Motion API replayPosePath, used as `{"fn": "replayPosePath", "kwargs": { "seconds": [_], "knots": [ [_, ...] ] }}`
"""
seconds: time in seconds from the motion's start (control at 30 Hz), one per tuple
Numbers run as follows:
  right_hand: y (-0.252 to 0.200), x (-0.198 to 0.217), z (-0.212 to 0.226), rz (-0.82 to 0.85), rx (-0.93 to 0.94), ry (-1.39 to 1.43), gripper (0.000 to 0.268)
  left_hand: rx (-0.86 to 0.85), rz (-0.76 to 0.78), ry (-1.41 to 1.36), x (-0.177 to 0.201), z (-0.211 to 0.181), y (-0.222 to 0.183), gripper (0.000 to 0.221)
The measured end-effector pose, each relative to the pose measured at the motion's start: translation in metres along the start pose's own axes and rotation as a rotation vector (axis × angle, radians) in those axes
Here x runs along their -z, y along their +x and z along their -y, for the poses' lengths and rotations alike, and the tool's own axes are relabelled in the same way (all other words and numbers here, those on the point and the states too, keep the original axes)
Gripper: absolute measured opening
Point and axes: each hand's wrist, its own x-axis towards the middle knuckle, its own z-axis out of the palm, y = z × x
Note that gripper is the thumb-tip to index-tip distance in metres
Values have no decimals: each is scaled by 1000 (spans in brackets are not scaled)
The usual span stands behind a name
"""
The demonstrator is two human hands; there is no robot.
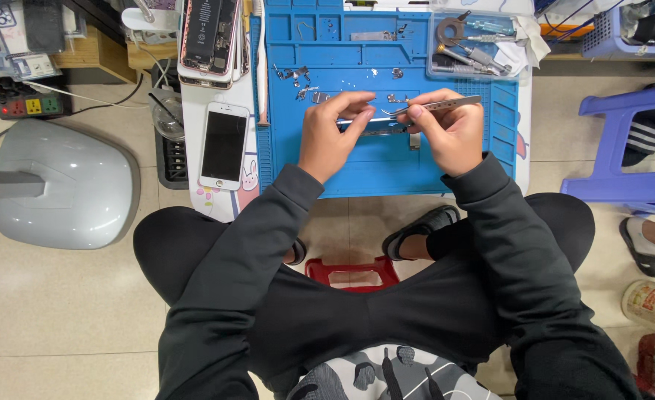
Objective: The person uses a metal prying tool to carefully separate the screen assembly from the smartphone's metal frame. They work along the edges of the device, lifting the screen slightly to disconnect internal components while the phone rests on a blue work mat.
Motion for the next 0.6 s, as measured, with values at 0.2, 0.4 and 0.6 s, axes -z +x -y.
{"fn": "replayPosePath", "kwargs": {
  "seconds": [0.2, 0.4, 0.6],
  "knots": [
    [3, 1, -3, 49, -44, 24, 12, -49, 24, 10, 5, -6, 2, 21],
    [2, 1, 2, 66, -86, 55, 13, -91, 70, 14, 10, -14, 6, 17],
    [4, 2, 0, 96, -84, 68, 13, -102, 79, 32, 9, -13, 6, 16]
  ]
}}
